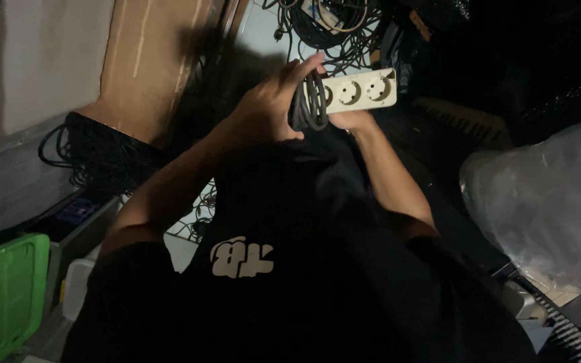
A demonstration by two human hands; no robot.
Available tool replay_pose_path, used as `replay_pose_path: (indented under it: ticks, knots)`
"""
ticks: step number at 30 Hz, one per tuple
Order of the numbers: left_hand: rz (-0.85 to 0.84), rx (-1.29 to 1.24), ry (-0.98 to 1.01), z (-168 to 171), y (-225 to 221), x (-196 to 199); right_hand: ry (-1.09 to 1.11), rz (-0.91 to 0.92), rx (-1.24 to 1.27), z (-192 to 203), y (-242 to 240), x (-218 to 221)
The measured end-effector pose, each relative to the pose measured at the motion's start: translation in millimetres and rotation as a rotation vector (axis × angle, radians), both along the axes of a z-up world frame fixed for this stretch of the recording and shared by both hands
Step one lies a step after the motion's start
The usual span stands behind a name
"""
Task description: The person coils a power strip cable by hand, wrapping the black cord repeatedly around the white plastic power strip housing.
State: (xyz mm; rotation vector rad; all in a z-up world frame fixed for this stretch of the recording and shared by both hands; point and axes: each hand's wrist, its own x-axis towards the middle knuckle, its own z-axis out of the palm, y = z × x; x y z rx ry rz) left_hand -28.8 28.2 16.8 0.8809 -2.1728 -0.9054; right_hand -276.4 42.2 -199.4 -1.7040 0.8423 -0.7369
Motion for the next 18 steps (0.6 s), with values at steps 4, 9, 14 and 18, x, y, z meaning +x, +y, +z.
replay_pose_path:
  ticks: [4, 9, 14, 18]
  knots:
    - [-0.015, 0.075, -0.017, -5, -4, 9, 0.113, -0.081, 0.299, -1, -1, 7]
    - [0.028, -0.088, -0.003, -33, -30, 18, -0.062, -0.276, 0.364, 23, 5, 36]
    - [0.3, -0.137, -0.107, -37, -51, 41, -0.174, -0.186, 0.282, 91, 29, 45]
    - [0.446, -0.206, -0.369, -48, -70, 48, 0.004, -0.279, 0.375, 121, 48, 51]
